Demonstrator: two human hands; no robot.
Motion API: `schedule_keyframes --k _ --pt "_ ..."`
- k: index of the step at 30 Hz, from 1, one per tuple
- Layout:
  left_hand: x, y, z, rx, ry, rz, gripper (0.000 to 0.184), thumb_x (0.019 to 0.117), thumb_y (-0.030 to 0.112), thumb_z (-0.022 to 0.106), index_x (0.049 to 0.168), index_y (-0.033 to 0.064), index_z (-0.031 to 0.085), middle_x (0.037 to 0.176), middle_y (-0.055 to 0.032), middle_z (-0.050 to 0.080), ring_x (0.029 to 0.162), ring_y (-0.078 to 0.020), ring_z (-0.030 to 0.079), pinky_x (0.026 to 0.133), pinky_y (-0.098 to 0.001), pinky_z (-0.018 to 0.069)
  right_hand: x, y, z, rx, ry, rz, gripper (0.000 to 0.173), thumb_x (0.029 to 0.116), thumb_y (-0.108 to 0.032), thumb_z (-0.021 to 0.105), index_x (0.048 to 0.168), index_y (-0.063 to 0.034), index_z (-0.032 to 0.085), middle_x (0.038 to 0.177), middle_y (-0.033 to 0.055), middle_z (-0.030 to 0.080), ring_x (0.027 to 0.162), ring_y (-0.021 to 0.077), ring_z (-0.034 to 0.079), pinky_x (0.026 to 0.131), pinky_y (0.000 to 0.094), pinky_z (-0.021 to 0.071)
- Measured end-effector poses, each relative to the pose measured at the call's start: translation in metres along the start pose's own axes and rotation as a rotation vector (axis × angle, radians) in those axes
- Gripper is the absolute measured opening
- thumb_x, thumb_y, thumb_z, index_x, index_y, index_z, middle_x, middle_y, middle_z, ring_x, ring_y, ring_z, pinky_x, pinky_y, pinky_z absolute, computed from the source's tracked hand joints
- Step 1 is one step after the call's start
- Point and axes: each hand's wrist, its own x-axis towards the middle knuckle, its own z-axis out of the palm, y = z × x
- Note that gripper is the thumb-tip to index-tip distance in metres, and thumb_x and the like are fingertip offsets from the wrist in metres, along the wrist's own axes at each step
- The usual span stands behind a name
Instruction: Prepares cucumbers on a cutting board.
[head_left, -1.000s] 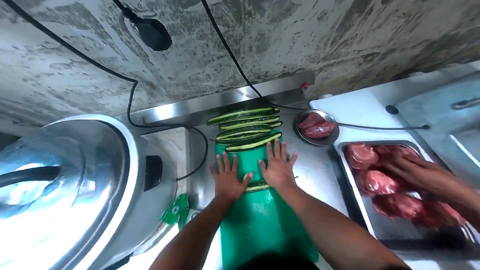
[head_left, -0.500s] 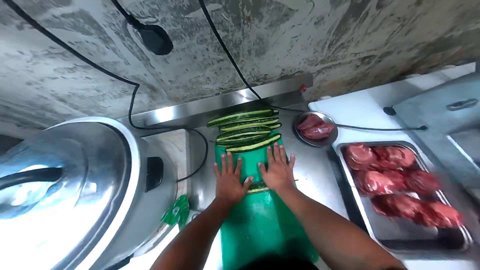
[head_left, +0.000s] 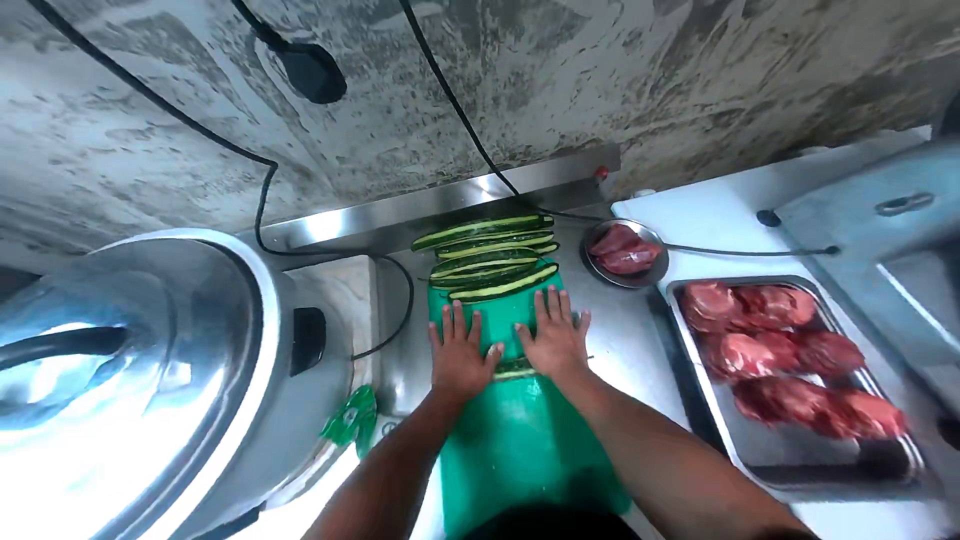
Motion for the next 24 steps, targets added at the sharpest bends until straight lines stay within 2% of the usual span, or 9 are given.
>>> schedule_keyframes --k 3,5,7,11,13,15,18,21,24 --pt "-0.034 -0.001 0.016 0.022 0.095 0.092 0.087 0.0958 0.078 0.017 0.162 0.0226 0.032 0.172 -0.0131 0.01 0.159 -0.0373 0.005 0.124 -0.0669 0.0067 -0.028 0.006 0.01 -0.044 -0.026 -0.094 0.08 0.0989 -0.071 0.023 0.165 -0.0264 0.021 0.174 -0.0006 0.007 0.16 0.0272 -0.002 0.123 0.0685 0.0" --pt "-0.083 -0.004 0.043 -0.047 0.235 0.212 0.088 0.097 0.076 0.022 0.157 0.015 0.043 0.167 -0.0137 0.031 0.155 -0.0355 0.025 0.123 -0.0652 0.0197 -0.082 0.027 0.037 -0.016 0.068 -0.222 0.075 0.1009 -0.068 0.021 0.159 -0.0245 0.04 0.17 -0.0021 0.027 0.159 0.0291 0.015 0.123 0.0693 0.0106" --pt "-0.119 -0.005 0.062 -0.127 0.323 0.296 0.087 0.0978 0.073 0.026 0.154 0.0097 0.046 0.162 -0.0131 0.04 0.152 -0.0328 0.033 0.122 -0.0622 0.0254 -0.128 0.045 0.063 0.039 0.229 -0.31 0.07 0.1022 -0.064 0.028 0.154 -0.0219 0.048 0.164 -0.0014 0.04 0.155 0.0309 0.028 0.119 0.0708 0.021" --pt "-0.071 0.0 0.04 -0.045 0.207 0.197 0.086 0.099 0.072 0.021 0.154 0.012 0.047 0.163 -0.0119 0.038 0.153 -0.0325 0.031 0.123 -0.0611 0.0227 -0.084 0.03 0.043 -0.011 0.161 -0.213 0.073 0.1023 -0.066 0.021 0.154 -0.0225 0.049 0.164 -0.0016 0.039 0.156 0.0314 0.027 0.12 0.0715 0.0168" --pt "-0.016 0.003 0.009 0.005 0.038 0.056 0.089 0.0971 0.076 0.016 0.163 0.0167 0.028 0.172 -0.0139 0.011 0.159 -0.0372 0.005 0.124 -0.066 0.0059 -0.027 0.013 0.014 0.001 0.024 -0.076 0.076 0.1006 -0.069 0.02 0.162 -0.0254 0.032 0.172 -0.0031 0.019 0.16 0.0274 0.008 0.121 0.0714 0.002" --pt "0.01 0.004 0.001 0.02 0.047 0.008 0.09 0.0954 0.077 0.018 0.165 0.0205 0.022 0.173 -0.0145 -0.003 0.158 -0.0402 -0.006 0.123 -0.068 0.0008 0.002 0.002 -0.002 0.007 -0.016 0.006 0.078 0.1006 -0.067 0.026 0.166 -0.0246 0.018 0.174 0.0007 0.004 0.16 0.0279 -0.004 0.12 0.0721 -0.0027" --pt "-0.022 0.001 0.012 0.029 0.106 0.083 0.088 0.095 0.078 0.017 0.163 0.0227 0.031 0.172 -0.0143 0.012 0.158 -0.0411 0.008 0.123 -0.0685 0.0089 -0.028 0.009 0.014 -0.022 0.045 -0.111 0.076 0.1001 -0.068 0.022 0.164 -0.0282 0.025 0.174 -0.0019 0.01 0.16 0.0286 0.0 0.122 0.072 0.0009" --pt "-0.096 -0.002 0.048 -0.054 0.24 0.246 0.089 0.097 0.076 0.021 0.155 0.013 0.046 0.164 -0.0137 0.036 0.153 -0.0361 0.03 0.121 -0.0649 0.0223 -0.108 0.038 0.057 0.02 0.219 -0.28 0.071 0.1014 -0.065 0.026 0.154 -0.024 0.048 0.166 -0.0017 0.036 0.156 0.0334 0.025 0.117 0.0739 0.0192" --pt "-0.1 -0.002 0.056 -0.054 0.305 0.272 0.088 0.0981 0.073 0.021 0.153 0.0096 0.048 0.161 -0.0136 0.042 0.151 -0.0337 0.036 0.121 -0.0621 0.0258 -0.114 0.039 0.065 -0.001 0.282 -0.298 0.07 0.1019 -0.064 0.025 0.152 -0.0229 0.051 0.162 -0.0019 0.042 0.153 0.0332 0.031 0.116 0.0736 0.0228"
